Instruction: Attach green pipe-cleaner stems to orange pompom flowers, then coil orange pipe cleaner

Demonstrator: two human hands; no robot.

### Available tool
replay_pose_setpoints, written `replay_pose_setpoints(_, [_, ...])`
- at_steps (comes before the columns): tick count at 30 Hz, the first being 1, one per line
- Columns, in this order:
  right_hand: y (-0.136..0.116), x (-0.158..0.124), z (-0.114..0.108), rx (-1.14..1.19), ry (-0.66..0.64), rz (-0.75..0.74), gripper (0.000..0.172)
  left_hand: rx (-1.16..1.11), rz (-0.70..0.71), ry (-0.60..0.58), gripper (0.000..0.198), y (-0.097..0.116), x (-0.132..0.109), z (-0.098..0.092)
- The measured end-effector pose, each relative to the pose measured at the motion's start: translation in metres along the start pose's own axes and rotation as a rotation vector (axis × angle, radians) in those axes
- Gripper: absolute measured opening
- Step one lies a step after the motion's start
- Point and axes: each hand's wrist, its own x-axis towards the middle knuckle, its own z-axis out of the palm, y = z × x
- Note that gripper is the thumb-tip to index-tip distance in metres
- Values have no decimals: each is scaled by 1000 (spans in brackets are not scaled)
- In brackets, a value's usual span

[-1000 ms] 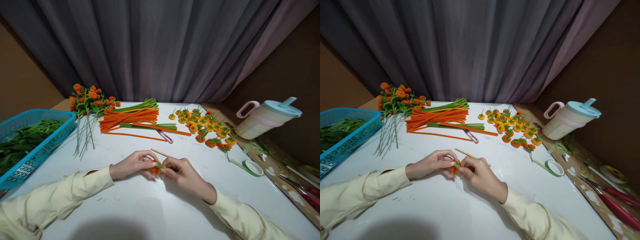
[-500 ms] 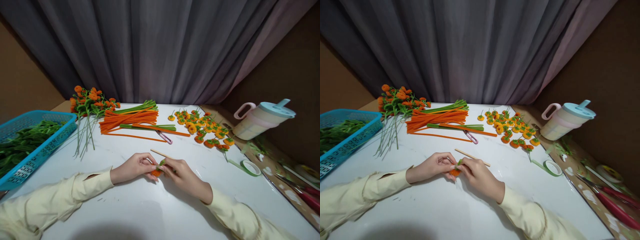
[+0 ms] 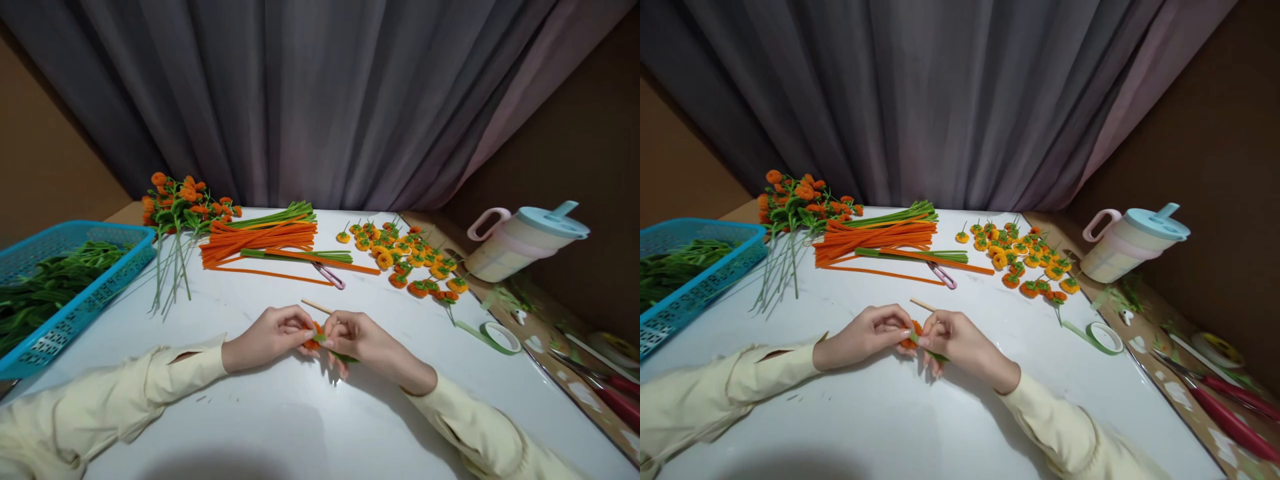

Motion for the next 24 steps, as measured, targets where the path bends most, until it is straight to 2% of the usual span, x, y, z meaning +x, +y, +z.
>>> replay_pose_setpoints(2, [-2,0,-3,153,-128,133,34,225,190,35,15,-2,-6,-1])
replay_pose_setpoints(4, [-2,0,-5,238,-259,215,33,391,324,5,16,-4,-12,-3])
replay_pose_setpoints(7, [1,2,-6,361,-394,281,32,509,358,-102,20,-5,-17,-6])
replay_pose_setpoints(10, [5,3,-5,424,-419,296,29,555,351,-174,21,-4,-18,-7])
replay_pose_setpoints(13, [5,2,-3,391,-367,232,26,532,351,-119,20,-4,-19,-5])
replay_pose_setpoints(17, [-2,-3,3,159,-219,63,36,367,319,117,15,-6,-17,2])
replay_pose_setpoints(19, [-3,-5,7,-13,-121,-31,39,271,273,199,13,-4,-13,6])
replay_pose_setpoints(21, [-2,-4,7,-121,-73,-74,39,142,166,192,15,-2,-7,7])
replay_pose_setpoints(24, [3,1,-1,-202,50,-46,40,-67,-15,82,26,1,2,3])
